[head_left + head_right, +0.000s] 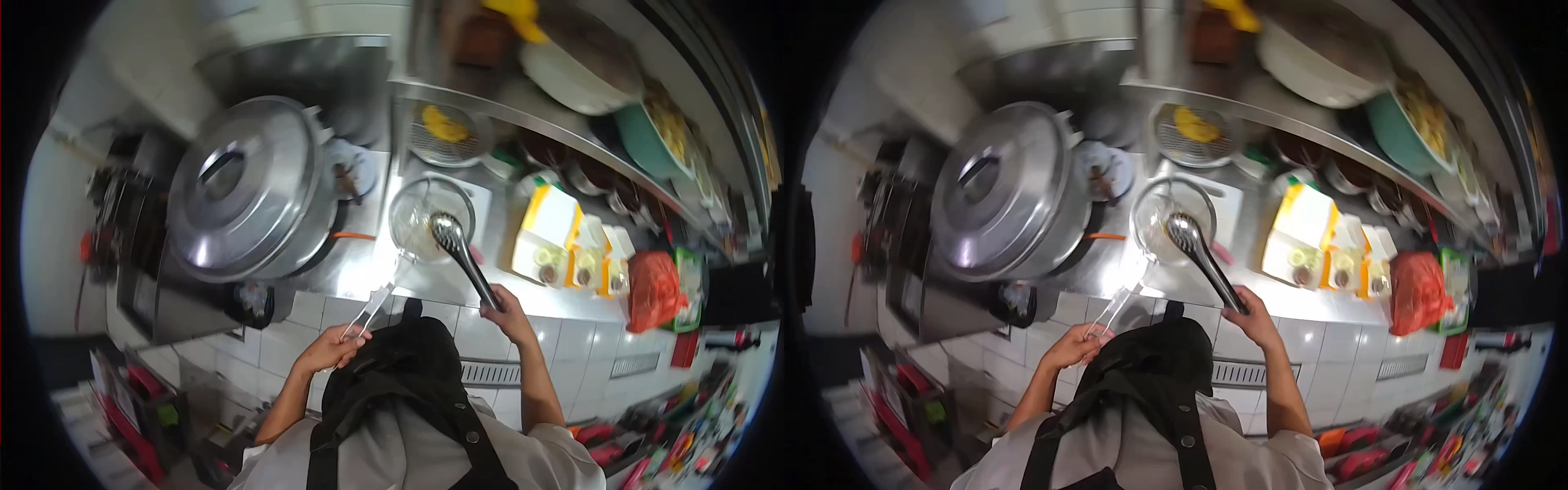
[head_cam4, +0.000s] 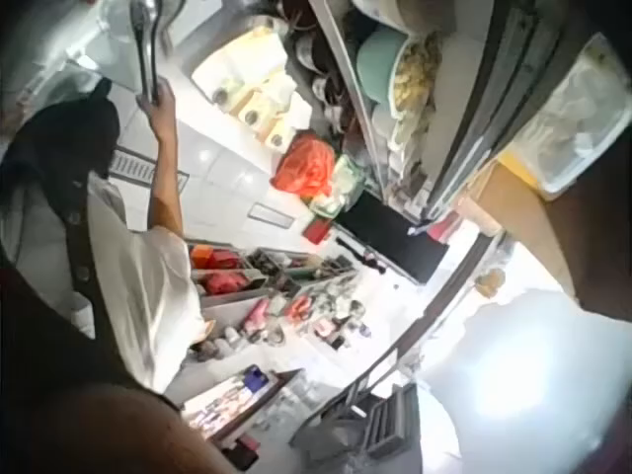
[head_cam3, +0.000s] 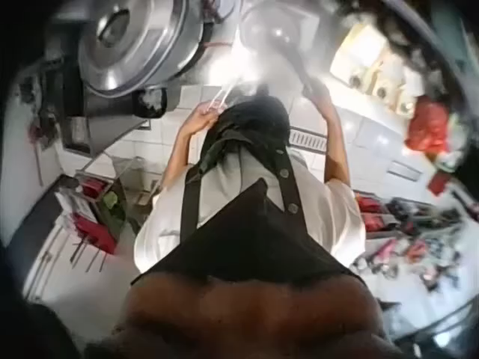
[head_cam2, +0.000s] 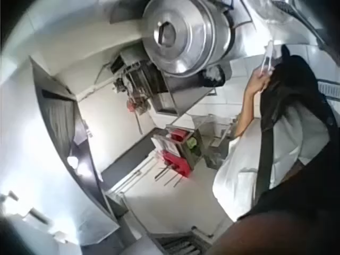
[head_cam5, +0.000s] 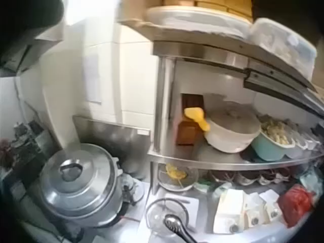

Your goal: Preparing and assembling takeout meal boxes with fried egg, cucumber, and sauce.

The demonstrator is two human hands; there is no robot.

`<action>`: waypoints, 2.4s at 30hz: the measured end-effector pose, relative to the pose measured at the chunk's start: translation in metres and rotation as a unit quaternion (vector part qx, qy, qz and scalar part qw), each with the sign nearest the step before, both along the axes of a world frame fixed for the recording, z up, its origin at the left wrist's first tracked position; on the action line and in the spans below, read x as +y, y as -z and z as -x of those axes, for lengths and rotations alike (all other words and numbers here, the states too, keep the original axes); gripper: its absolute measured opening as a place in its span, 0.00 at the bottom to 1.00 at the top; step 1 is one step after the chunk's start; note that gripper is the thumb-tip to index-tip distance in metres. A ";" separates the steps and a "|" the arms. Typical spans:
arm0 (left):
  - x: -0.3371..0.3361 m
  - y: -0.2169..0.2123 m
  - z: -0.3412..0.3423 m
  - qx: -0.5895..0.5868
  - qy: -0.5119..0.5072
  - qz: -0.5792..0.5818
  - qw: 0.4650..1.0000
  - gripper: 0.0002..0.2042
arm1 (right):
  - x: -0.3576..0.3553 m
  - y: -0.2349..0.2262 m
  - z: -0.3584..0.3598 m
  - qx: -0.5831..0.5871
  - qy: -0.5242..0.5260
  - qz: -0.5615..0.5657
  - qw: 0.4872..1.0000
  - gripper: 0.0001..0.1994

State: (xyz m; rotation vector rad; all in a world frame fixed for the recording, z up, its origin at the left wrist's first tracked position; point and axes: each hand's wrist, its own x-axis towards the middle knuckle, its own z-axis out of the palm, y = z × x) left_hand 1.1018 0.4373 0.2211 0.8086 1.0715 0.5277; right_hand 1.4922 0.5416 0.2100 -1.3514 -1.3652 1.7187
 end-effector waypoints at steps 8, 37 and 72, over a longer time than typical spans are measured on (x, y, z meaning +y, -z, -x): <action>-0.262 0.012 0.100 -0.079 -0.185 0.048 0.978 0.16 | -0.076 0.002 0.170 -0.049 -0.297 0.146 0.942 0.23; -0.449 -0.005 0.469 0.106 -0.788 0.079 0.601 0.12 | -0.163 -0.002 0.866 -0.187 -0.469 -0.472 0.722 0.35; -0.412 0.019 0.709 0.008 -0.779 -0.055 0.625 0.14 | -0.310 -0.030 0.919 -0.035 -0.480 0.256 0.838 0.34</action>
